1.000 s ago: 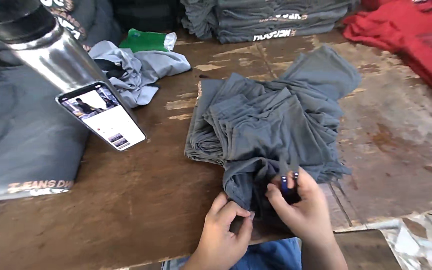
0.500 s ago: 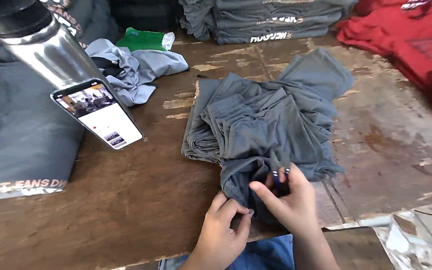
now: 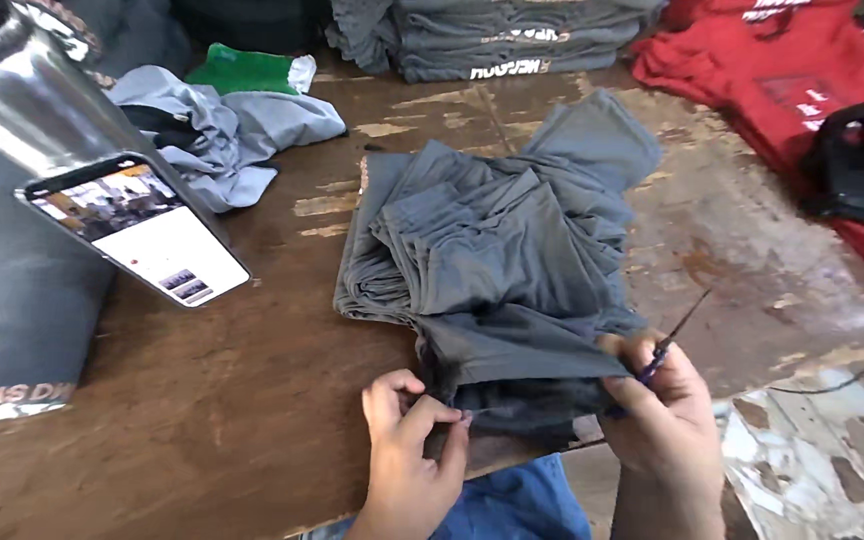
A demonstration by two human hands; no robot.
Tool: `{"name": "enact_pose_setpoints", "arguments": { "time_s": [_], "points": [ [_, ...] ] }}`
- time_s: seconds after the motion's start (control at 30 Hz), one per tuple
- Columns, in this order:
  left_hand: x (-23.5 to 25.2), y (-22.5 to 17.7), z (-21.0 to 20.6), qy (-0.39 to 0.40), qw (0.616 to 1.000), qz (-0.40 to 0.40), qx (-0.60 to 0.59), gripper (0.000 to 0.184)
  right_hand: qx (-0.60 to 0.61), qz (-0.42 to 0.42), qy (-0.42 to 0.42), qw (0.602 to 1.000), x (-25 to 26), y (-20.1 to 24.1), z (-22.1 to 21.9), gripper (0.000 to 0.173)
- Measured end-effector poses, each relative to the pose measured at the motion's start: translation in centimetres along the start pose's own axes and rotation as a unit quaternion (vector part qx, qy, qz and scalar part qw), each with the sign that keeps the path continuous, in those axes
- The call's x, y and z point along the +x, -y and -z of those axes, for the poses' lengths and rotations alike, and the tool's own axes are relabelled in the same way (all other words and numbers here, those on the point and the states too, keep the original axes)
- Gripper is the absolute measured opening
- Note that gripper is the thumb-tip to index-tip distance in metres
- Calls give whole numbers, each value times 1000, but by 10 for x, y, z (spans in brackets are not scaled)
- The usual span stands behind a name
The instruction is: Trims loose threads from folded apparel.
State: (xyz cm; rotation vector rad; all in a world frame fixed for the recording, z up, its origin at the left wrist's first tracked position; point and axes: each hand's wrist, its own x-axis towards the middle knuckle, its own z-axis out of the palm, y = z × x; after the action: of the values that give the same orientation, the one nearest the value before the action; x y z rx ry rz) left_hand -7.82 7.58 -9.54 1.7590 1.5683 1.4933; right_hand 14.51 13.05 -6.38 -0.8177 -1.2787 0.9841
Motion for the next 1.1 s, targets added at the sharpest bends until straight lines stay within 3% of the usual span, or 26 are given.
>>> {"name": "enact_pose_setpoints", "arguments": {
  "time_s": [0.07,0.23,0.33,0.4,0.5,0.6,0.83,1.1],
  "points": [
    [1,-2,1,-3,1000,1,21,10,-19,-9,10,1000,-6,4,12,23],
    [1,-4,1,-10,998,-21,63,10,-285,20,6,958,-28,-8,18,18],
    [1,-5,1,-9,996,-33,81,9,-256,55,16,965,-31,-3,15,24],
    [1,-5,1,-9,995,-41,86,9,-235,94,66,965,-28,11,13,24],
    [1,-6,3,-6,994,-51,93,9,-315,122,194,921,-24,28,7,39],
    [3,-6,9,0,993,-61,104,9,-432,128,260,854,-26,10,-1,52],
    [4,-4,12,6,993,-69,91,9,-509,121,283,804,-31,-3,-2,56],
    [8,-5,18,9,992,-109,65,11,-534,141,250,795,-34,-4,-11,57]
  ]
}}
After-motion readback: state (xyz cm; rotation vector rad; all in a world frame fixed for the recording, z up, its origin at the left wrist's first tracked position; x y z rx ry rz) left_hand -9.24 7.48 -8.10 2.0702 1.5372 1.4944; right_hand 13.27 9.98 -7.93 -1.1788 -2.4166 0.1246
